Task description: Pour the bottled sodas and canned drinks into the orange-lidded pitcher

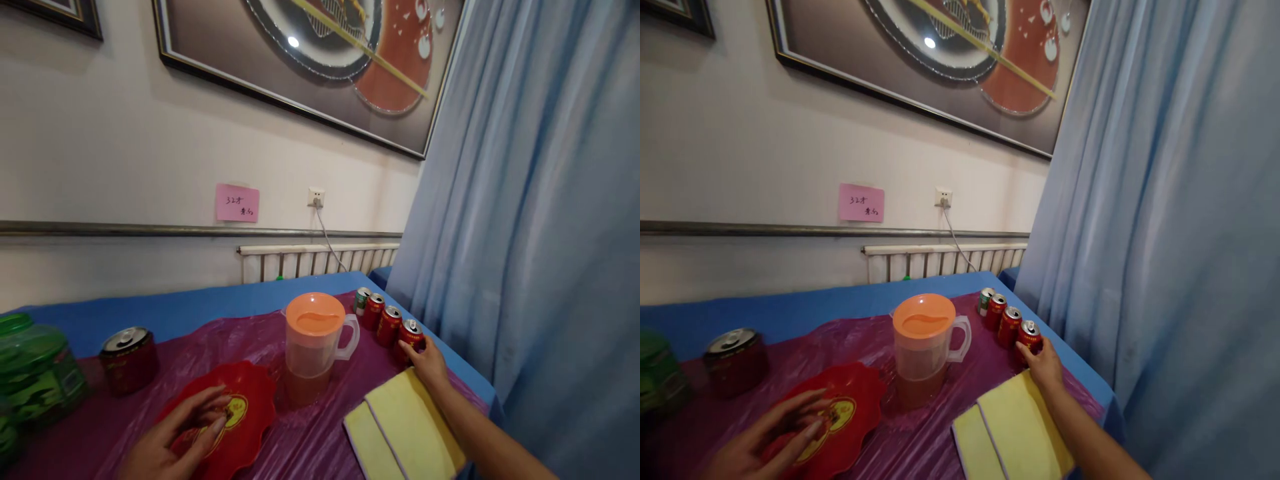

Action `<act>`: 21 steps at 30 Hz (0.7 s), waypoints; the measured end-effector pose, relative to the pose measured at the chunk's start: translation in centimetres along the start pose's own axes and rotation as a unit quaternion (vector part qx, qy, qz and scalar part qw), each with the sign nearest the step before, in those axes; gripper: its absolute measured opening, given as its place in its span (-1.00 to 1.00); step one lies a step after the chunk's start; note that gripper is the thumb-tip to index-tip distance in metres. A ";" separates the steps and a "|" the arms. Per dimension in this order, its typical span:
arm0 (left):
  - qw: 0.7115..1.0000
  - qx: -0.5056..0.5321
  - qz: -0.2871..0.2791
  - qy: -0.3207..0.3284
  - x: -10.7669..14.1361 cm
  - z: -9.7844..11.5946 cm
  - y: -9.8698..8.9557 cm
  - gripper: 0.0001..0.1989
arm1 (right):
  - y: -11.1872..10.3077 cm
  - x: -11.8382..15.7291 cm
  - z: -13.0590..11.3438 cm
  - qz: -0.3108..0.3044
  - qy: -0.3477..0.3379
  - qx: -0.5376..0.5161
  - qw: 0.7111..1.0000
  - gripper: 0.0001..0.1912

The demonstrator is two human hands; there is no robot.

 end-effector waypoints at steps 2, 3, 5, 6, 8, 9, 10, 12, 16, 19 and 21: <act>1.000 0.004 -0.007 0.000 0.1 0.7 0.1 -0.49 | -0.5 0.2 0.1 0.004 -0.002 0.009 1.000 -0.34; 1.000 0.007 -0.008 0.001 0.1 1.1 0.2 -0.48 | -0.9 0.5 0.2 0.013 -0.001 0.014 1.000 -0.30; 1.000 0.010 -0.002 0.004 0.1 1.8 0.1 -0.46 | -1.9 1.4 0.4 0.041 0.003 0.026 0.999 -0.17; 1.000 0.011 0.001 0.004 0.1 2.1 0.1 -0.45 | -2.4 2.3 0.4 0.058 0.001 0.028 0.998 -0.13; 1.000 0.015 0.003 0.002 0.1 2.6 0.0 -0.43 | -3.1 4.8 -0.3 0.075 -0.028 0.015 0.997 -0.18; 1.000 0.018 0.004 0.001 0.1 2.8 -0.1 -0.43 | -3.3 6.5 -1.0 0.073 -0.064 -0.004 0.995 -0.27; 1.000 0.022 0.007 0.001 0.2 3.0 -0.2 -0.45 | -3.3 8.5 -2.1 0.048 -0.112 -0.029 0.992 -0.38; 0.999 0.030 0.013 0.002 0.4 3.3 -0.3 -0.50 | -2.9 13.2 -5.0 -0.049 -0.191 -0.076 0.977 -0.58; 0.997 0.056 0.044 0.013 0.8 3.5 -0.3 -0.59 | -0.9 23.2 -12.4 -0.311 -0.362 -0.158 0.864 -0.79; 0.995 0.084 0.054 0.012 0.9 3.4 0.0 -0.64 | 1.7 29.5 -16.7 -0.430 -0.452 -0.175 0.762 -0.64; 0.994 0.095 0.057 0.010 1.0 3.3 0.3 -0.66 | 3.8 32.6 -18.5 -0.444 -0.496 -0.156 0.730 -0.43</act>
Point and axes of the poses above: each hand's wrist, its own x-axis away from the middle knuckle, its own y-axis out of the palm, z = x × y, the point moved 2 cm from there along -x, towards the middle knuckle, and after that the axes turned 7 degrees about x, right-handed, at the moved point
